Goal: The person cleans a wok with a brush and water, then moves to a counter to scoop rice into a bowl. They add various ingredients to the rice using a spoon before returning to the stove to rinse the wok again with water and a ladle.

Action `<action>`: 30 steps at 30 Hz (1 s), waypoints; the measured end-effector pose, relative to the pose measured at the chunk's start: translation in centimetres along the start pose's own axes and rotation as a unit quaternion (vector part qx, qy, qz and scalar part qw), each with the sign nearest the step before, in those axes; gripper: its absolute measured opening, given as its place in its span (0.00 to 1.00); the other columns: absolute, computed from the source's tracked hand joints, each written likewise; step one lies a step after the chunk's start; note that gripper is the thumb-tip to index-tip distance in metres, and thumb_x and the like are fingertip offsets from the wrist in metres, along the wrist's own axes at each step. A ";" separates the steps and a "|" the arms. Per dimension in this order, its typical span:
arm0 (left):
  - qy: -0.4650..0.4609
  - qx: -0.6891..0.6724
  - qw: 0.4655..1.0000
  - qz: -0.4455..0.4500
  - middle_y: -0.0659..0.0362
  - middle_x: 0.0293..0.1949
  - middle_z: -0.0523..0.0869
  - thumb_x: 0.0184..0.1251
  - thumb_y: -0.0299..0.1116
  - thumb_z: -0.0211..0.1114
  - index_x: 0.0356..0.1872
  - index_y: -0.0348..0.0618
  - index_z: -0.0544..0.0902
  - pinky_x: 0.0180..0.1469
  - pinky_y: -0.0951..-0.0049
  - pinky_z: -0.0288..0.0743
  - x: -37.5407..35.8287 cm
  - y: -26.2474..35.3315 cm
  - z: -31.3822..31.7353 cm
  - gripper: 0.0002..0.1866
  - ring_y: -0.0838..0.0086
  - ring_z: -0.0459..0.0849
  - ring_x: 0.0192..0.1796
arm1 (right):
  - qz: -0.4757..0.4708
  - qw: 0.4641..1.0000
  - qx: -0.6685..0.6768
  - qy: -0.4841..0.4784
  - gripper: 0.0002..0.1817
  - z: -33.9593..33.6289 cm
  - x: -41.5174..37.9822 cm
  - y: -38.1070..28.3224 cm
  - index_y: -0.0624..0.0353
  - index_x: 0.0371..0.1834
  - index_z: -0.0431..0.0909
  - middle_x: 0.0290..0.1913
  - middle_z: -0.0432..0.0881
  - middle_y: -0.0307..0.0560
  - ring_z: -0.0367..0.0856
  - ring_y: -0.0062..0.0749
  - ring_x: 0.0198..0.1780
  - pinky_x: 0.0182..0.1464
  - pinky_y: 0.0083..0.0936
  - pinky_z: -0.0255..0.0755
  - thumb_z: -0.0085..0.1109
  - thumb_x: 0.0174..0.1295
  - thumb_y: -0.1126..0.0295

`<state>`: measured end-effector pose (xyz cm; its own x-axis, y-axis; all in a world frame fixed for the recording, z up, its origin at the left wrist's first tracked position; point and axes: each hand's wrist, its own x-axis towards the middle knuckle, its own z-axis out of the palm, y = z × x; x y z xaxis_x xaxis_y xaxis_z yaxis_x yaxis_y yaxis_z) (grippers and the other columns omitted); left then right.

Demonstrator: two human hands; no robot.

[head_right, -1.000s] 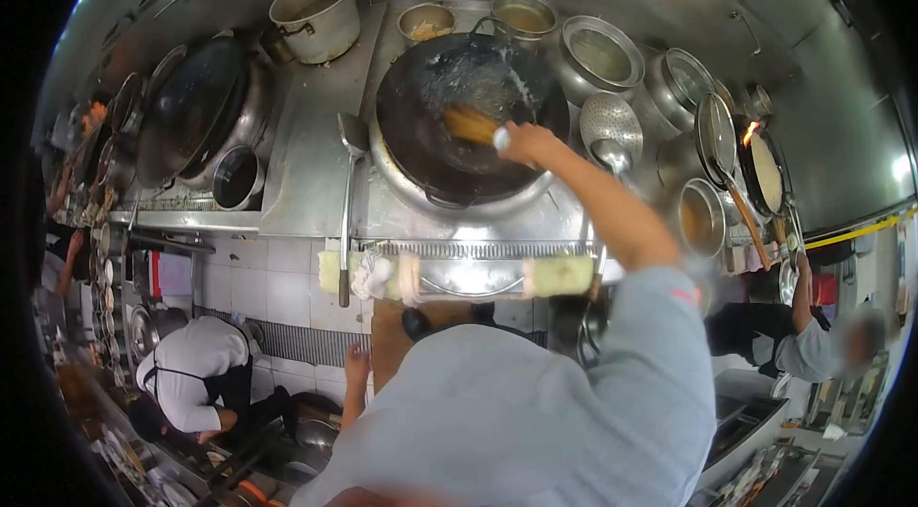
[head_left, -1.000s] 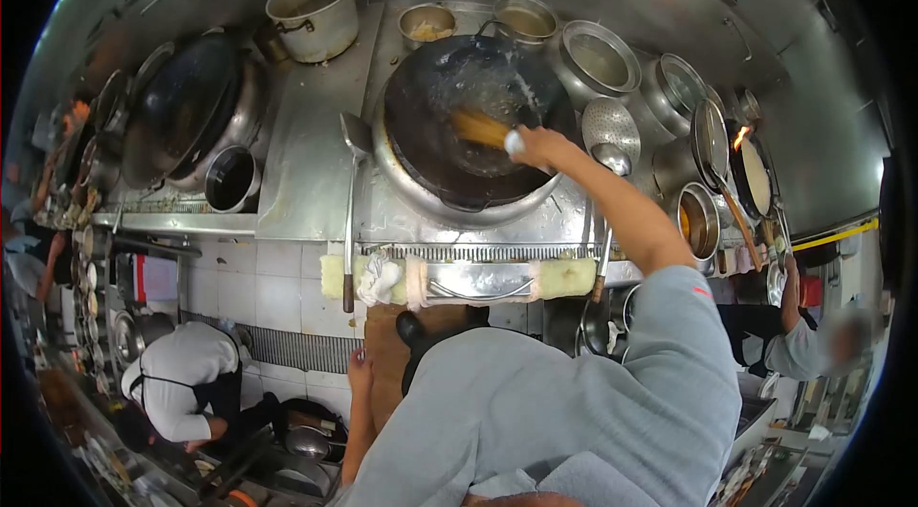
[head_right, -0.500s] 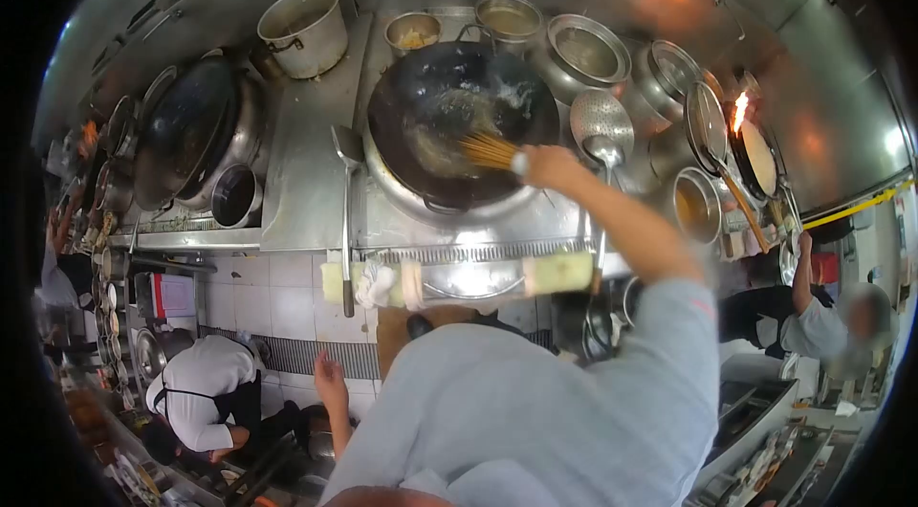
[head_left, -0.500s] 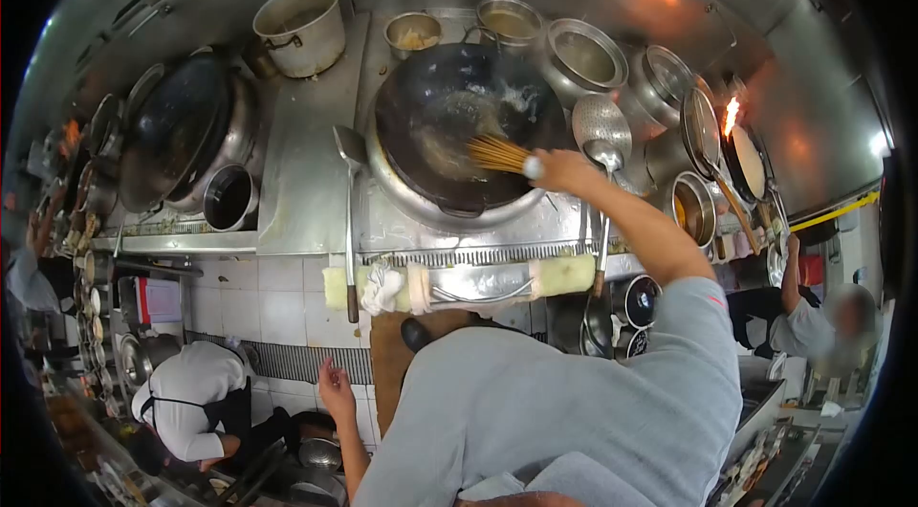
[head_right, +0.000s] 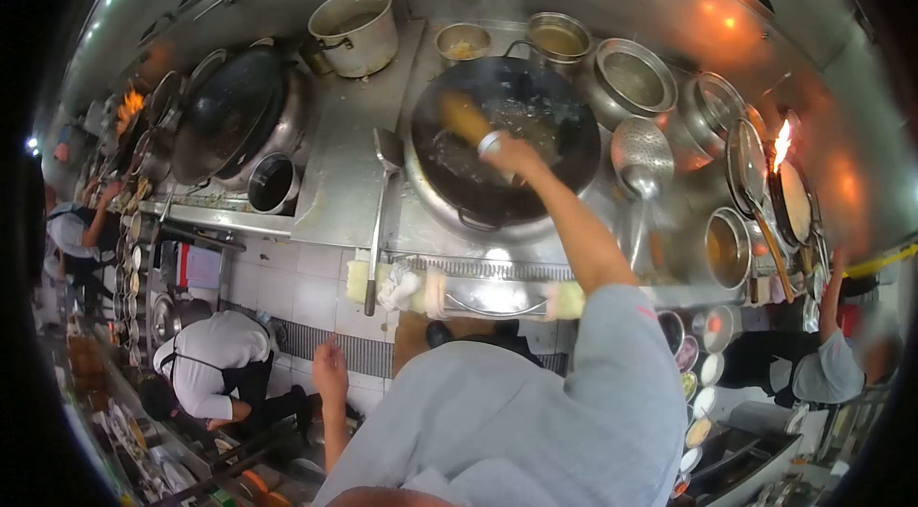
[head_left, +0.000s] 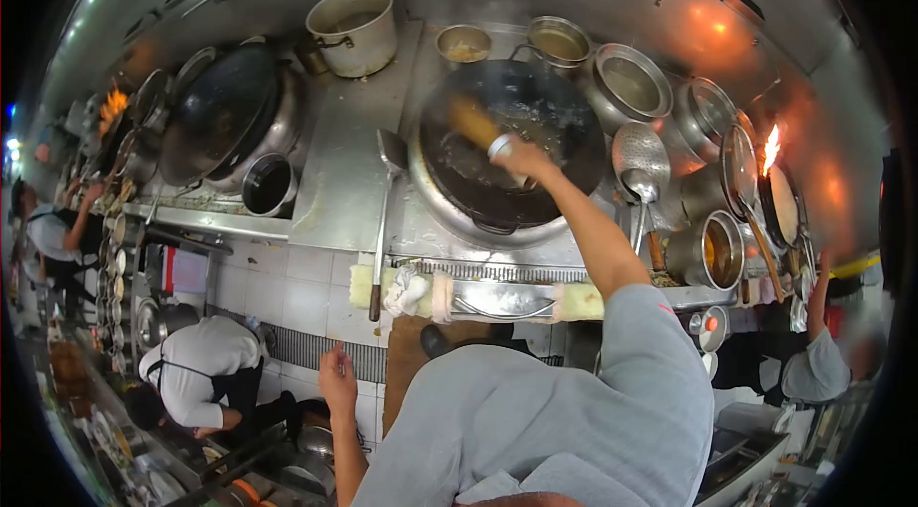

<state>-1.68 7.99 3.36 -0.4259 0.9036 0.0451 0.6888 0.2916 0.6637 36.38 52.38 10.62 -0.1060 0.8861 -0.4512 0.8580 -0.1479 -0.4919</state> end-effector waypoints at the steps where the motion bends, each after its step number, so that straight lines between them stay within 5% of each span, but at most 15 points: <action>1: -0.002 0.001 1.000 0.007 0.50 0.38 0.82 0.65 0.21 0.63 0.54 0.38 0.82 0.44 0.62 0.77 -0.4 0.2 0.0 0.16 0.58 0.83 0.40 | 0.025 0.993 0.023 0.113 0.41 0.9 3.9 1.9 0.55 0.70 0.60 0.52 0.83 0.68 0.83 0.63 0.53 0.53 0.50 0.79 0.63 0.60 0.44; 2: 0.009 -0.009 1.000 0.014 0.50 0.38 0.82 0.65 0.21 0.63 0.54 0.39 0.82 0.44 0.61 0.77 -0.6 0.4 0.2 0.16 0.58 0.83 0.40 | 0.049 0.972 0.044 0.224 0.42 2.1 7.5 3.7 0.56 0.70 0.58 0.52 0.83 0.68 0.84 0.63 0.53 0.50 0.51 0.81 0.63 0.60 0.45; 5: 0.005 -0.050 0.999 -0.010 0.50 0.37 0.83 0.64 0.21 0.63 0.52 0.40 0.83 0.45 0.60 0.76 -0.3 1.6 1.2 0.16 0.56 0.83 0.41 | 0.093 0.957 0.162 0.223 0.43 4.6 6.9 -0.4 0.57 0.70 0.56 0.52 0.83 0.67 0.84 0.61 0.52 0.40 0.50 0.86 0.63 0.59 0.45; 6: 0.000 -0.039 0.999 0.015 0.50 0.37 0.83 0.64 0.21 0.63 0.52 0.40 0.83 0.46 0.59 0.76 0.3 2.5 1.6 0.15 0.56 0.83 0.41 | 0.087 0.965 0.194 0.155 0.43 4.5 5.7 -2.0 0.59 0.70 0.57 0.51 0.83 0.66 0.84 0.58 0.53 0.31 0.47 0.87 0.63 0.59 0.46; 9: -0.011 -0.015 0.995 0.100 0.50 0.36 0.83 0.63 0.22 0.64 0.52 0.40 0.83 0.46 0.58 0.75 2.9 4.3 1.9 0.15 0.55 0.82 0.42 | -0.077 0.993 0.069 -0.060 0.37 2.8 -3.0 -3.4 0.62 0.63 0.60 0.39 0.83 0.63 0.84 0.48 0.21 0.15 0.41 0.80 0.64 0.58 0.52; 10: -0.012 -0.030 0.991 0.127 0.50 0.37 0.83 0.63 0.23 0.64 0.52 0.39 0.83 0.47 0.59 0.75 4.1 5.4 1.8 0.15 0.55 0.82 0.43 | -0.071 0.987 0.023 -0.141 0.36 0.5 -8.1 -3.7 0.62 0.62 0.64 0.42 0.83 0.60 0.87 0.46 0.32 0.29 0.41 0.83 0.65 0.58 0.50; 11: -0.016 -0.046 0.987 0.156 0.50 0.38 0.84 0.63 0.23 0.64 0.52 0.39 0.83 0.48 0.60 0.76 5.2 7.0 1.2 0.15 0.56 0.82 0.44 | -0.206 0.964 -0.103 -0.134 0.36 1.8 -5.5 2.5 0.61 0.63 0.67 0.50 0.82 0.58 0.84 0.46 0.49 0.52 0.39 0.79 0.64 0.60 0.46; 12: -0.022 -0.063 0.981 0.185 0.49 0.38 0.84 0.63 0.23 0.64 0.52 0.38 0.83 0.48 0.61 0.76 6.7 8.2 1.1 0.15 0.56 0.83 0.45 | -0.152 0.952 -0.125 -0.233 0.39 -2.7 -10.5 2.0 0.60 0.66 0.68 0.57 0.79 0.57 0.78 0.45 0.60 0.64 0.34 0.68 0.63 0.60 0.41; 13: -0.061 -0.103 0.973 0.196 0.50 0.41 0.84 0.64 0.24 0.65 0.52 0.38 0.83 0.50 0.63 0.76 8.3 9.0 1.8 0.15 0.58 0.83 0.47 | -0.135 0.934 -0.151 -0.294 0.42 -4.6 -9.2 6.9 0.60 0.68 0.67 0.60 0.77 0.58 0.78 0.47 0.60 0.63 0.37 0.71 0.62 0.60 0.39; 16: -0.251 -0.297 0.907 0.160 0.54 0.51 0.84 0.69 0.29 0.64 0.54 0.38 0.82 0.56 0.67 0.75 11.6 12.2 6.2 0.15 0.63 0.82 0.55 | 0.177 0.948 -0.206 -0.166 0.43 -11.9 -13.1 9.1 0.52 0.69 0.70 0.60 0.80 0.57 0.87 0.50 0.48 0.52 0.43 0.81 0.66 0.54 0.38; 17: -0.338 -0.397 0.848 0.092 0.56 0.56 0.83 0.71 0.33 0.63 0.56 0.39 0.81 0.60 0.69 0.73 12.4 13.0 8.5 0.16 0.66 0.81 0.58 | 0.038 0.879 -0.475 -0.023 0.41 -12.3 -13.5 9.8 0.50 0.68 0.70 0.55 0.83 0.61 0.87 0.54 0.47 0.50 0.44 0.81 0.66 0.54 0.41; 19: -0.425 -0.505 0.751 -0.008 0.59 0.63 0.77 0.75 0.40 0.60 0.62 0.44 0.78 0.66 0.65 0.68 13.0 16.3 11.0 0.20 0.67 0.75 0.65 | 0.056 0.874 -0.469 0.116 0.39 -13.4 -14.0 9.8 0.50 0.69 0.70 0.52 0.84 0.63 0.85 0.56 0.51 0.52 0.45 0.79 0.66 0.55 0.45; 22: -0.461 -0.572 0.675 -0.067 0.57 0.67 0.74 0.76 0.48 0.57 0.66 0.46 0.74 0.71 0.58 0.62 13.3 18.6 15.9 0.25 0.67 0.69 0.70 | 0.037 0.945 -0.260 0.193 0.39 -13.1 -17.0 10.8 0.49 0.69 0.70 0.53 0.84 0.61 0.84 0.55 0.54 0.55 0.46 0.77 0.67 0.54 0.46; 28: -0.381 -0.677 0.597 -0.200 0.56 0.67 0.74 0.73 0.56 0.58 0.65 0.51 0.74 0.72 0.54 0.59 14.4 23.5 20.4 0.27 0.64 0.70 0.68 | 0.059 0.948 -0.235 0.208 0.37 -11.3 -19.9 13.8 0.39 0.71 0.67 0.53 0.84 0.59 0.83 0.55 0.56 0.57 0.47 0.75 0.63 0.58 0.45; 30: -0.350 -0.716 0.555 -0.238 0.56 0.51 0.81 0.73 0.56 0.58 0.54 0.51 0.79 0.68 0.54 0.65 15.1 23.9 20.8 0.22 0.61 0.77 0.60 | 0.071 0.957 -0.156 0.232 0.38 -7.8 -20.2 18.0 0.39 0.72 0.66 0.53 0.84 0.60 0.83 0.55 0.56 0.58 0.46 0.75 0.63 0.58 0.45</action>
<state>20.56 35.12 4.37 0.3181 0.8778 -0.3582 -0.7907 0.4541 0.4107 57.84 35.26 16.67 0.1951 0.9774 -0.0816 0.9635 -0.2066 -0.1705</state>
